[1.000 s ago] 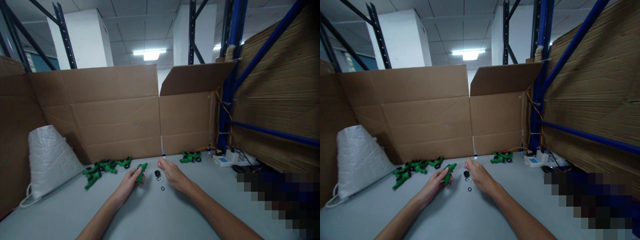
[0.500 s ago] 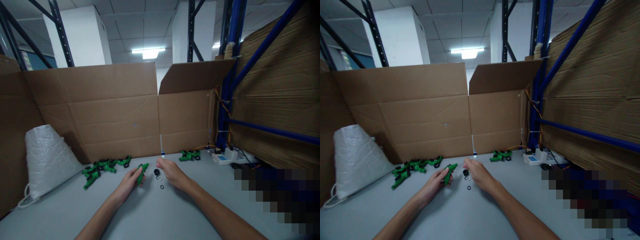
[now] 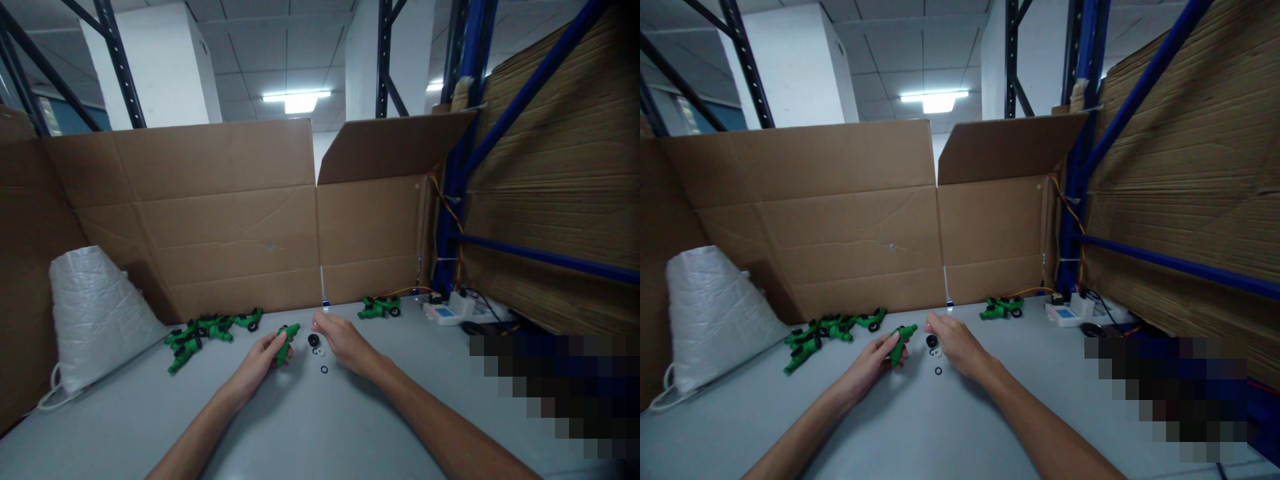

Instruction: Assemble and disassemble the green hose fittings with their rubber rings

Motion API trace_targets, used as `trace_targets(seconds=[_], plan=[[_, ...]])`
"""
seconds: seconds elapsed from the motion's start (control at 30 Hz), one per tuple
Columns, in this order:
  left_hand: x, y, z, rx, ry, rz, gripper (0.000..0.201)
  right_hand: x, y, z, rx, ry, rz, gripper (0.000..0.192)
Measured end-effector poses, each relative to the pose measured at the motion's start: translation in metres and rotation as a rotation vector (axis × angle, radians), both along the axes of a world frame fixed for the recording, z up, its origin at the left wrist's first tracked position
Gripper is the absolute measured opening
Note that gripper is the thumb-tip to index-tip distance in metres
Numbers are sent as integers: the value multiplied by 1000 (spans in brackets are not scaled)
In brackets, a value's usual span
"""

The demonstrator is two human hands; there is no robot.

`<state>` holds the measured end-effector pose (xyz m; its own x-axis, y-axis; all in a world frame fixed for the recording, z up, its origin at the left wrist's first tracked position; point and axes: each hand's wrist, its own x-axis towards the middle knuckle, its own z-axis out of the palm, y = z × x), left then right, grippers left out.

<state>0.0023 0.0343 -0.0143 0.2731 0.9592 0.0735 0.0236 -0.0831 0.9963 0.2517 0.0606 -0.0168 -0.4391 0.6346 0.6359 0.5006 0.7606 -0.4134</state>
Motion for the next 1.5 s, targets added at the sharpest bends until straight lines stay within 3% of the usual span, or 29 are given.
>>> trace_targets(seconds=[0.53,1.0,1.5], plan=[[-1,-1,0,-66,-27,-22,69,-16,-20,11,-41,17,-28,21],[1,-1,1,-79,-46,9,59,-16,-16,10,-173,83,-3,16],[3,-3,0,-79,-72,-18,58,-14,-18,11,-92,96,-34,16]])
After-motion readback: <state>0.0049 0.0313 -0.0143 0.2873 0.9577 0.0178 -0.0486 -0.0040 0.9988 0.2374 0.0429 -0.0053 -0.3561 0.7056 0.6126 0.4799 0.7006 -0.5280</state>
